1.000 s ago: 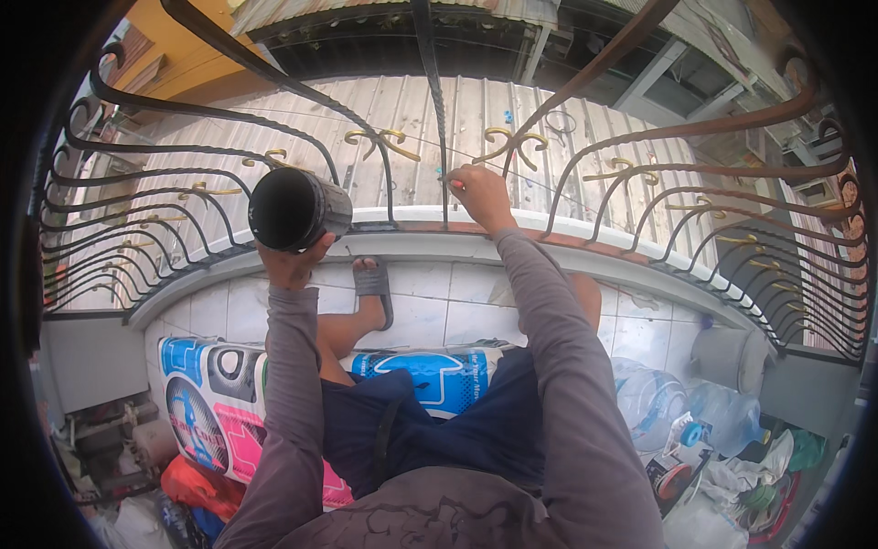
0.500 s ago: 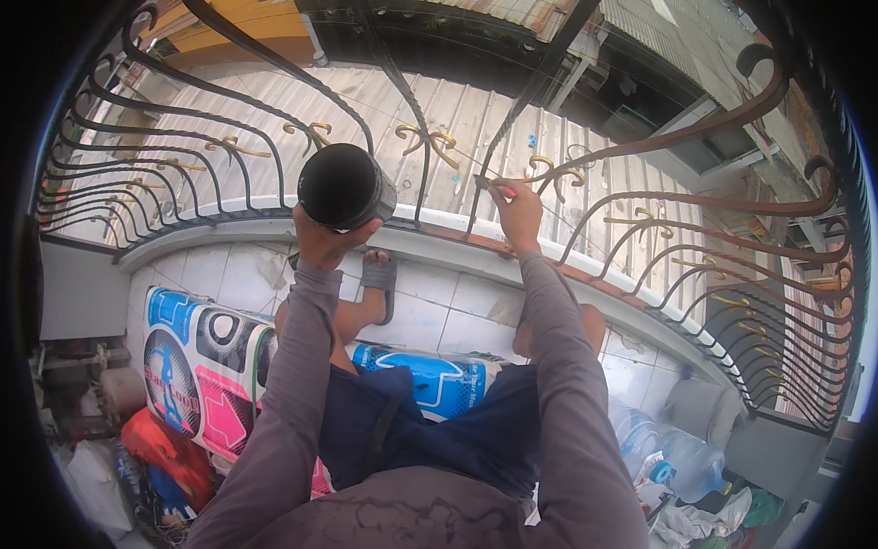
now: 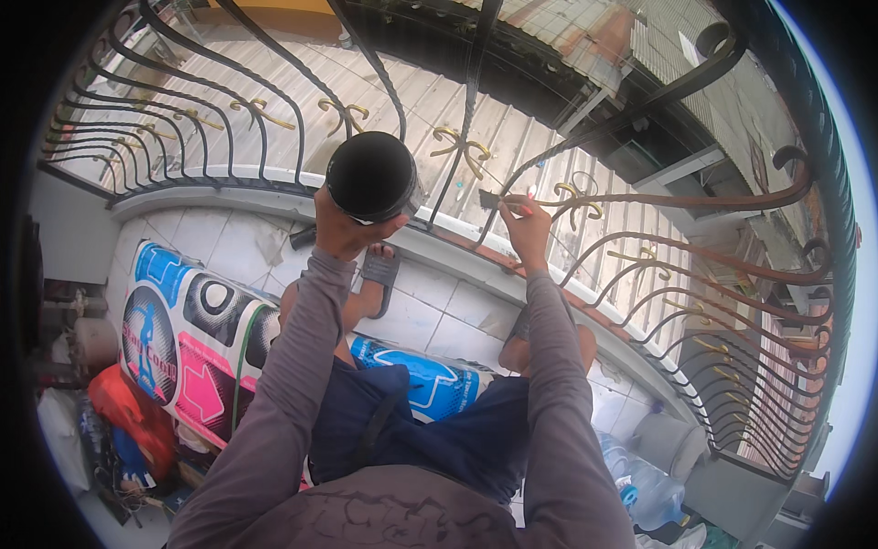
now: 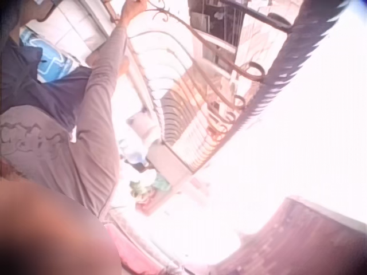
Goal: The person sits on a tiled balcony floor and paints a metal railing black using a small paintbrush and a paint can. They repeatedly dip the brush into the can and apply paint to the vertical bars and decorative elements of the railing.
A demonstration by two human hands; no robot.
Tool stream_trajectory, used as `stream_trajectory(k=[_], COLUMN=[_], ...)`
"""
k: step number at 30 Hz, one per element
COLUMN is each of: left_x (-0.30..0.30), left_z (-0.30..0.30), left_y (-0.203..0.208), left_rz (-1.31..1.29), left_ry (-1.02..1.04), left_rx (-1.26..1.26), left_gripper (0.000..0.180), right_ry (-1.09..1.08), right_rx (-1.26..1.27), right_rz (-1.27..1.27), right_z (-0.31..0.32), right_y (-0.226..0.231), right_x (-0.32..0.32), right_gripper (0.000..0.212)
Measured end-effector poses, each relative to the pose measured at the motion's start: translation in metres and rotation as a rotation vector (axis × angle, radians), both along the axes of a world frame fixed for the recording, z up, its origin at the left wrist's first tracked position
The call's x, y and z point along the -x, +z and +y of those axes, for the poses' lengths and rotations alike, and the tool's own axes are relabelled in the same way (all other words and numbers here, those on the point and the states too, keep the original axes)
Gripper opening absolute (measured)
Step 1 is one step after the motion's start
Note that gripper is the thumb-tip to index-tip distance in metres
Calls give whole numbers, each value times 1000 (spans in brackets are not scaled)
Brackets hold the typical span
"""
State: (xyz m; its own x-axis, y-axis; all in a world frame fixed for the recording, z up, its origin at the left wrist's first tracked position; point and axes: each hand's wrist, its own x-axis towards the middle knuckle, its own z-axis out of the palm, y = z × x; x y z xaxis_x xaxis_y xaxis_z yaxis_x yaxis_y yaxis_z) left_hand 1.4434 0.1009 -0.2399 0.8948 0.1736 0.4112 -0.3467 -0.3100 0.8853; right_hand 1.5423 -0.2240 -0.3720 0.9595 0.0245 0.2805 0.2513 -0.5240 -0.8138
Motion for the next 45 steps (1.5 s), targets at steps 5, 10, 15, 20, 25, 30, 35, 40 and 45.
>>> stream_trajectory(k=[5, 10, 15, 20, 25, 30, 35, 40, 45], left_x=[0, 0, 1, 1, 0, 1, 3, 4, 3], left_z=[0, 2, 2, 2, 1, 2, 6, 7, 5], left_y=[1, 0, 0, 1, 1, 4, 4, 1, 2], left_rz=[22, -24, 39, 22, -9, -29, 10, 33, 24], left_ry=[-20, 4, 1, 15, 17, 9, 6, 1, 8], left_rx=[46, -21, 23, 2, -30, -53, 1, 9, -19], left_gripper=[92, 92, 93, 95, 95, 93, 92, 91, 90], right_ry=[-189, -21, 163, -75, 163, -28, 287, -113, 199], right_rx=[384, 144, 407, 191, 279, 148, 194, 216, 176], right_rz=[139, -59, 252, -98, 217, 19, 283, 95, 354], right_z=[1, -1, -9, -13, -16, -26, -26, -26, -29], right_y=[3, 6, 6, 7, 6, 7, 6, 14, 17], right_x=[2, -1, -1, -2, -1, -3, -3, -6, -6], right_gripper=[19, 19, 18, 19, 23, 20, 21, 21, 20])
